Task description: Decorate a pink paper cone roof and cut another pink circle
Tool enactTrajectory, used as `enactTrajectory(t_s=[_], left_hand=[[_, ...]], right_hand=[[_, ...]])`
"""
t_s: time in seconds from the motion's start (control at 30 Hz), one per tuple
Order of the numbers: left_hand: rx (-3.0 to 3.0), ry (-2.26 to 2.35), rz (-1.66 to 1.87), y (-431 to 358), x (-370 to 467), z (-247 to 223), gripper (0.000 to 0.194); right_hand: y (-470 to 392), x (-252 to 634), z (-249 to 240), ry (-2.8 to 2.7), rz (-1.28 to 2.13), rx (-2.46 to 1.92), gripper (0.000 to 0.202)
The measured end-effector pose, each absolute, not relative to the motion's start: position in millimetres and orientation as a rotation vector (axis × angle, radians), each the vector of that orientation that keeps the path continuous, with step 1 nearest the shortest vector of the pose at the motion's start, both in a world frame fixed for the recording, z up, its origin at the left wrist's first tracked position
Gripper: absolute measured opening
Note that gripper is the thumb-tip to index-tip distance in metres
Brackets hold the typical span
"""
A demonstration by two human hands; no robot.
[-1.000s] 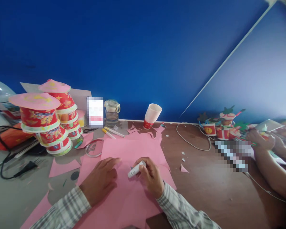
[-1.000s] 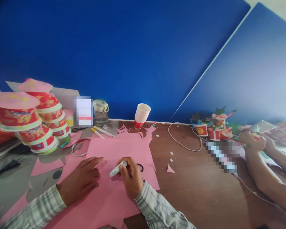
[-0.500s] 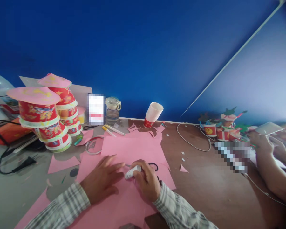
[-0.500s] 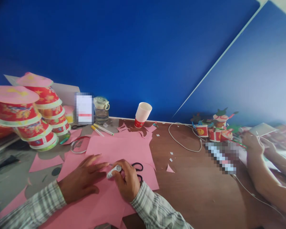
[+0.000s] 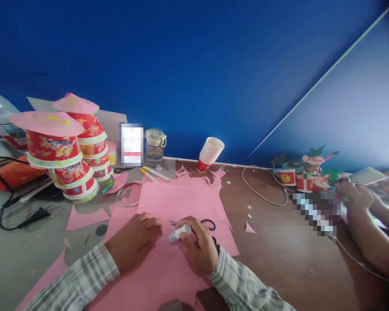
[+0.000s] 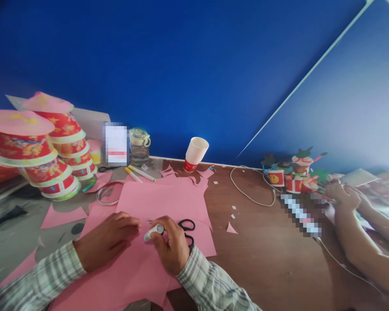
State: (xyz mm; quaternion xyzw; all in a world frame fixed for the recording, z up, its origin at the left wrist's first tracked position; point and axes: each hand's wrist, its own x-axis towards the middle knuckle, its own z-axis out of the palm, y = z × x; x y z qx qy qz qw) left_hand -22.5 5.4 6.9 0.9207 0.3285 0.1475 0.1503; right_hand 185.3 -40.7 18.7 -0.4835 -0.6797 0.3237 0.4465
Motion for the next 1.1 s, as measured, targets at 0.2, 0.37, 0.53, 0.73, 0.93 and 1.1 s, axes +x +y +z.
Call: enactTrajectory(t_s=[0.2, 0.37, 0.53, 0.73, 0.93, 1.1], left_hand=[[2.621, 0.934, 0.308, 9, -24, 0, 0.022], [2.635, 0.96, 0.235, 11, -23, -4, 0.025], [2.657, 0.968, 0.195, 11, -21, -3, 0.023], [2.648, 0.974, 0.174, 11, -21, 0, 0.028], [2.648, 0.933, 0.181, 11, -23, -1, 0.04], [2.658, 0.924, 0.196, 10, -23, -1, 0.04]], right_hand=[[-45, 178, 16, -1.79, 0.817, -1.17, 0.018], [-45, 176, 14, -1.861, 0.841, -1.145, 0.016], [-45, 174, 15, -1.978, 0.833, -1.133, 0.017], [-42, 171, 17, -2.013, 0.896, -1.239, 0.018], [-42, 172, 19, -2.086, 0.894, -1.202, 0.006], [-45, 174, 27, -2.206, 0.995, -1.157, 0.005]])
